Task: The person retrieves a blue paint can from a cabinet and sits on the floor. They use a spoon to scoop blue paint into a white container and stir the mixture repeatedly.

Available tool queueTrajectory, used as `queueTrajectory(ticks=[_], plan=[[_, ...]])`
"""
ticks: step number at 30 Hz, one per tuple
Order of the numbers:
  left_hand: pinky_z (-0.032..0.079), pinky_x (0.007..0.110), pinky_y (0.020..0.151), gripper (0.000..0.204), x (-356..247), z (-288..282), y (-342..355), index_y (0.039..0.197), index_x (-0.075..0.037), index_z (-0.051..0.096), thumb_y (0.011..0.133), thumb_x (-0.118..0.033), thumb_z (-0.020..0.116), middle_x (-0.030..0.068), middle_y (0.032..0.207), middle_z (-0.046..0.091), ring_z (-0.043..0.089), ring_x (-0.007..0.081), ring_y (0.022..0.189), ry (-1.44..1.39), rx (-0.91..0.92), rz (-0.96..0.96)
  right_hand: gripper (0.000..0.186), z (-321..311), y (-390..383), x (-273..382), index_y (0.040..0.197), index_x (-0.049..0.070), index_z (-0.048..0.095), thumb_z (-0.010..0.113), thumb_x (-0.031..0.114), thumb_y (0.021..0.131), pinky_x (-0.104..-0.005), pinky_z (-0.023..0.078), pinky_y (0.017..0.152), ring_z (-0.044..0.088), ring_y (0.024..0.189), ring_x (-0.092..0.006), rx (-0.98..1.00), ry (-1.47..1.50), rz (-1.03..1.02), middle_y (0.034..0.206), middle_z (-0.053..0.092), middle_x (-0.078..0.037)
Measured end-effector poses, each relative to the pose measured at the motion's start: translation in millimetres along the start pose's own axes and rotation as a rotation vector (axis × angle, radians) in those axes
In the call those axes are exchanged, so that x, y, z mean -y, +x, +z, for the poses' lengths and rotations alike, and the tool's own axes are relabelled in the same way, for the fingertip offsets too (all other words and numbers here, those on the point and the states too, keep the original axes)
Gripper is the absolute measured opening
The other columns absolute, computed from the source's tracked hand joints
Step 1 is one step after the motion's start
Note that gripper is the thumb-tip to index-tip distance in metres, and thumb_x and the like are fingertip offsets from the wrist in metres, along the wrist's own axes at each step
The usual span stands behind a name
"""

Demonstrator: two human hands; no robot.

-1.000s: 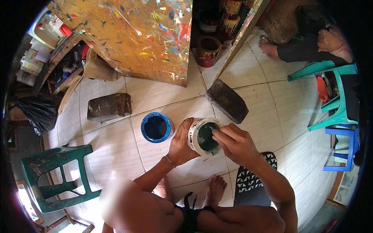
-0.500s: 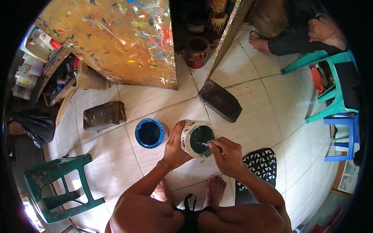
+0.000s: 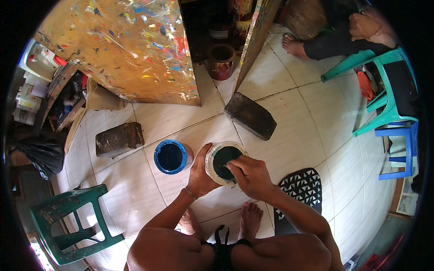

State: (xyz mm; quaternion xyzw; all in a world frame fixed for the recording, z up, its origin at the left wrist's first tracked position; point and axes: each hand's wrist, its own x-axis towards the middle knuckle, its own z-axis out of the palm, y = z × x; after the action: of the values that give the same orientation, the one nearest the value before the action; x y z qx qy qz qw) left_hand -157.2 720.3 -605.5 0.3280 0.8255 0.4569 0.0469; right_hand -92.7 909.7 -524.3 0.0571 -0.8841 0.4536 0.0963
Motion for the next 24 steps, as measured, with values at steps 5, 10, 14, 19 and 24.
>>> queueTrajectory(ticks=[5, 10, 14, 19, 24], plan=[[0.053, 0.041, 0.101, 0.107, -2.9, -2.4, 0.1, 0.146, -0.002, 0.040, 0.061, -0.035, 0.097, 0.0182, 0.144, 0.050, 0.060, 0.0352, 0.124, -0.030, -0.009, -0.033, 0.009, -5.1, 2.3, 2.9, 0.094, 0.000, 0.064, 0.067, 0.009, 0.091, -0.0430, 0.055, 0.063, 0.066, 0.073, -0.0354, 0.018, -0.286, -0.012, 0.082, 0.063, -0.017], [0.053, 0.041, 0.101, 0.105, -0.9, 0.2, -0.1, 0.145, -0.002, 0.041, 0.062, -0.034, 0.097, 0.0185, 0.145, 0.049, 0.060, 0.0346, 0.125, -0.017, -0.007, 0.001, 0.009, -3.1, 2.7, 4.2, 0.097, 0.002, 0.066, 0.068, 0.008, 0.090, -0.0438, 0.056, 0.066, 0.066, 0.076, -0.0356, 0.078, -0.058, -0.048, 0.086, 0.063, -0.015], [0.053, 0.041, 0.100, 0.104, -0.2, -0.8, -2.2, 0.145, -0.003, 0.042, 0.062, -0.033, 0.097, 0.0190, 0.146, 0.048, 0.059, 0.0346, 0.126, -0.017, -0.006, -0.019, 0.010, -4.9, 6.4, 3.1, 0.098, 0.001, 0.066, 0.067, 0.008, 0.091, -0.0430, 0.056, 0.068, 0.066, 0.078, -0.0354, 0.024, -0.183, -0.066, 0.086, 0.063, -0.014], [0.053, 0.042, 0.101, 0.105, -0.9, -0.5, -1.8, 0.147, -0.003, 0.040, 0.063, -0.031, 0.096, 0.0190, 0.146, 0.048, 0.059, 0.0348, 0.125, 0.083, -0.011, 0.048, 0.006, -3.5, 5.1, 6.1, 0.089, 0.002, 0.063, 0.067, 0.007, 0.090, -0.0426, 0.055, 0.066, 0.065, 0.076, -0.0335, 0.051, -0.038, -0.054, 0.081, 0.059, -0.013], [0.051, 0.043, 0.103, 0.106, -0.6, -0.5, -1.8, 0.147, -0.002, 0.039, 0.063, -0.033, 0.096, 0.0190, 0.146, 0.047, 0.059, 0.0360, 0.125, -0.009, 0.015, -0.017, 0.006, -3.8, 5.0, 3.0, 0.089, 0.001, 0.064, 0.066, 0.006, 0.090, -0.0431, 0.054, 0.068, 0.065, 0.077, -0.0339, 0.067, -0.175, -0.047, 0.082, 0.060, -0.015]])
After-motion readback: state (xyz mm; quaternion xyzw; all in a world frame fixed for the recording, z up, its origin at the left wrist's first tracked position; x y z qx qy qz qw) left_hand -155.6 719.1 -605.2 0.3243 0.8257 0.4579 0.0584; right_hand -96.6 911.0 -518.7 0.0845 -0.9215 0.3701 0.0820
